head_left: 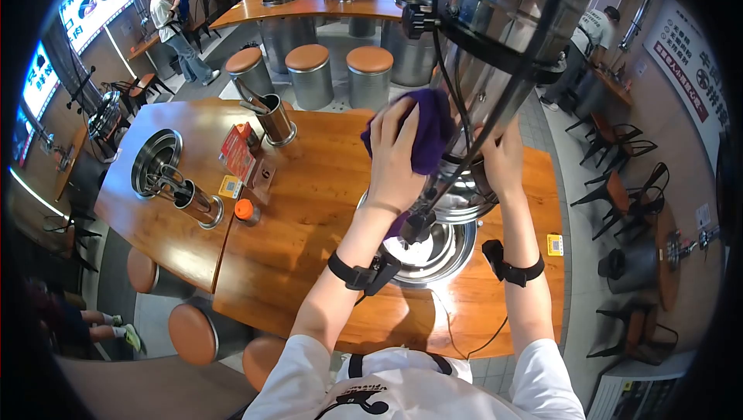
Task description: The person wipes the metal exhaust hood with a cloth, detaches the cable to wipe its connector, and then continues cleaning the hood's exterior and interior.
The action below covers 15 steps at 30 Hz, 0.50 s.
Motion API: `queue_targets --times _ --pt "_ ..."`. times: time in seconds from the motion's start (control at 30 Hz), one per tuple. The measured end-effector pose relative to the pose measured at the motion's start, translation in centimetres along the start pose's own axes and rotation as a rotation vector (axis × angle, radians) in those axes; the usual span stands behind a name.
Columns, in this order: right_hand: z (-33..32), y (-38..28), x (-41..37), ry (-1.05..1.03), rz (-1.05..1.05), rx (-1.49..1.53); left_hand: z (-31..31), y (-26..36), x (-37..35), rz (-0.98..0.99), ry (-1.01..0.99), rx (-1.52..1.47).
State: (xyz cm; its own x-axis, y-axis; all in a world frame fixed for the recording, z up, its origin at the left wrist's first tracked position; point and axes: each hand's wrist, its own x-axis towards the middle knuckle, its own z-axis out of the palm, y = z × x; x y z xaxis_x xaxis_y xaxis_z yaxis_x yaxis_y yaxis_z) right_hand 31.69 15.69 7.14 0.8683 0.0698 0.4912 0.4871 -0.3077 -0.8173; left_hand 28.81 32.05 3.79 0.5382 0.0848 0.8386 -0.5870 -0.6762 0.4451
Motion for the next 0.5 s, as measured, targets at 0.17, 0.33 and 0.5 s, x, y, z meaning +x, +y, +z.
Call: queue_targets --times 0.17,0.33,0.5 --pt "0.4 0.4 -0.3 0.075 -0.164 -0.052 -0.8 1.2 4.4 0.039 0.004 -0.374" --pt "0.5 0.0 -0.2 0.036 -0.048 -0.009 -0.3 0.9 4.1 -0.056 0.026 -0.492" --pt "-0.1 0.5 0.0 0.038 0.002 -0.020 -0.9 -0.1 0.3 -0.038 -0.115 -0.232"
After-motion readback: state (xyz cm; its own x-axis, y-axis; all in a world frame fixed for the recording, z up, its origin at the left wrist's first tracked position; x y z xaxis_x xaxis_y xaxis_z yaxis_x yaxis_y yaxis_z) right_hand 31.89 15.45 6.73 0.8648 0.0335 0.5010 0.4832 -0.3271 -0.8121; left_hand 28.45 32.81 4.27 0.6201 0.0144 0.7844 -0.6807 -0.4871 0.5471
